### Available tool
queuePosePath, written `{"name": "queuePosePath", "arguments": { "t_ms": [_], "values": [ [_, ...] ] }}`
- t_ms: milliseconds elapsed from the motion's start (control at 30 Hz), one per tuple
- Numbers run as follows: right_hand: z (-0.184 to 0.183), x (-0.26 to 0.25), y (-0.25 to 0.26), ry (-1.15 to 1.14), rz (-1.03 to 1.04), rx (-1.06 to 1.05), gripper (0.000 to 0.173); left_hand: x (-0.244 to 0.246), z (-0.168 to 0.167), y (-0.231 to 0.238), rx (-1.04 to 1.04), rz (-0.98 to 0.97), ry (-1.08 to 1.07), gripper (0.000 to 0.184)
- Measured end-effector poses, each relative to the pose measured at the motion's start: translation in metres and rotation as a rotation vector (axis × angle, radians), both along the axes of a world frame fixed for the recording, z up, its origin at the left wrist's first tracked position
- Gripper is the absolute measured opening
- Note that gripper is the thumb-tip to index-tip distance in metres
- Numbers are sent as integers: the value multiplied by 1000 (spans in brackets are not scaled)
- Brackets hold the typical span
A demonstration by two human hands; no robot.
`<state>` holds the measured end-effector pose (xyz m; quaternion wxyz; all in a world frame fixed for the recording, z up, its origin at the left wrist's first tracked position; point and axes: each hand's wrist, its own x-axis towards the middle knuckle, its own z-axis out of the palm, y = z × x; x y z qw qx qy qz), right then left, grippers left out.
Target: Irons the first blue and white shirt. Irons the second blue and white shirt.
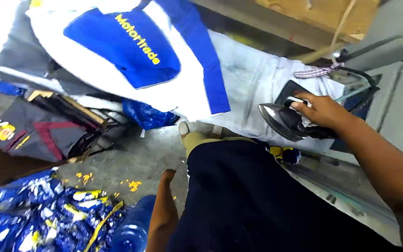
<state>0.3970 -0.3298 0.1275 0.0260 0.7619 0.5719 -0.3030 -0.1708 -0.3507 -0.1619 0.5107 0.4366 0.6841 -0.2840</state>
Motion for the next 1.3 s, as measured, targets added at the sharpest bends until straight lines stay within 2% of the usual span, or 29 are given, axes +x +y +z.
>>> {"name": "queuePosePath", "arguments": {
  "t_ms": [100,267,400,533,633,733,800,900,967,1033,1133,1300],
  "values": [
    [-7,36,-15,-76,-94,96,55,-13,-7,9,100,63,26,42],
    [-36,86,-23,-183,-189,158,71,13,34,58,273,304,-90,43],
    [-46,100,-10,-173,-245,110,67,32,56,77,354,373,-162,40],
    [-47,98,-5,-144,-235,113,72,42,69,75,354,221,-159,39],
    [-42,85,-5,-160,-266,269,70,70,102,77,395,1,-172,38],
    [-42,62,2,-130,-327,662,66,117,151,88,613,-212,-273,31],
    [-45,43,11,-56,-313,822,64,150,174,97,824,-341,-427,26],
    [-47,10,28,70,-243,859,62,212,204,127,989,-506,-609,26],
    [-54,-2,35,141,-211,857,61,250,222,167,939,-553,-589,33],
    [-62,-11,38,175,-192,883,59,282,224,220,886,-540,-519,41],
    [-64,-25,34,189,-193,907,52,323,212,296,975,-519,-386,49],
    [-61,-38,5,166,-248,827,48,364,180,364,895,-541,-143,46]
  ]
}}
